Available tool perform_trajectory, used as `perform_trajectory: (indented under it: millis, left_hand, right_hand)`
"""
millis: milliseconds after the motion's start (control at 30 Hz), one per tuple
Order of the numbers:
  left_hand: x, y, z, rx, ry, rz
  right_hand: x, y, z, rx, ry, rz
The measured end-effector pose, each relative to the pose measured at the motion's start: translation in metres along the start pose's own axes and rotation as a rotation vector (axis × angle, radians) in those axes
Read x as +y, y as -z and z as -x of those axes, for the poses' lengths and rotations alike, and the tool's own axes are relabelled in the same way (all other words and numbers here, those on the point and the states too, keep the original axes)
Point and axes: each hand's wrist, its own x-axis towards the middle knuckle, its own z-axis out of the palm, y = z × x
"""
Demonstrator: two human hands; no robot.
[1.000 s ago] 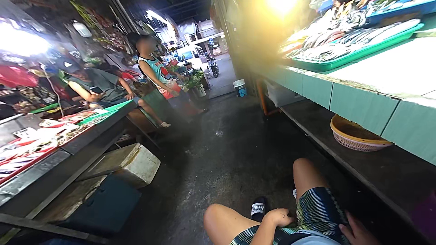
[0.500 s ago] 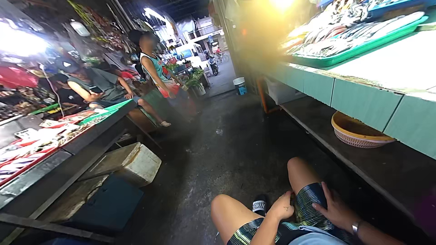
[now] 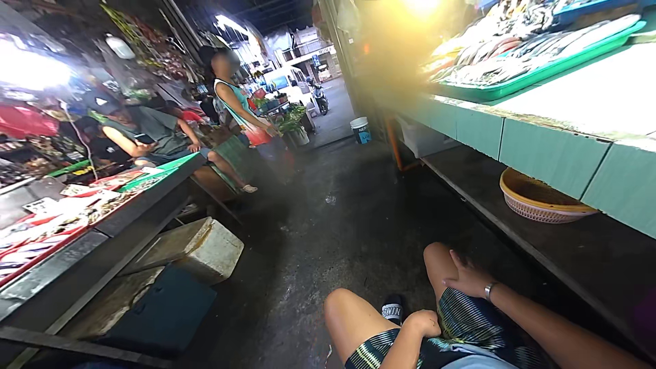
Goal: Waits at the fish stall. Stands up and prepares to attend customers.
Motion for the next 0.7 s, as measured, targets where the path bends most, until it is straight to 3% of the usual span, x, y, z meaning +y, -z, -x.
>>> perform_trajectory:
  millis: [133,300,500,567,700]
  left_hand:
    - [-0.003,-0.003,-0.004,0.015,-0.013,0.031]
    - [-0.014,-0.012,-0.013,0.05,-0.093,0.139]
    - [-0.014,-0.011,-0.012,0.05,-0.077,0.144]
    - [-0.007,-0.005,-0.008,0.045,-0.053,0.115]
    - [0.01,0.005,0.0,-0.039,0.038,-0.006]
  right_hand:
    - [-0.007,0.011,-0.009,0.006,-0.056,-0.023]
    - [0.025,0.032,-0.046,0.101,-0.038,-0.141]
    - [0.049,0.031,-0.086,0.136,0.044,-0.566]
    - [0.034,0.021,-0.082,0.133,0.064,-0.528]
    - [-0.006,0.006,-0.054,0.085,0.07,-0.104]
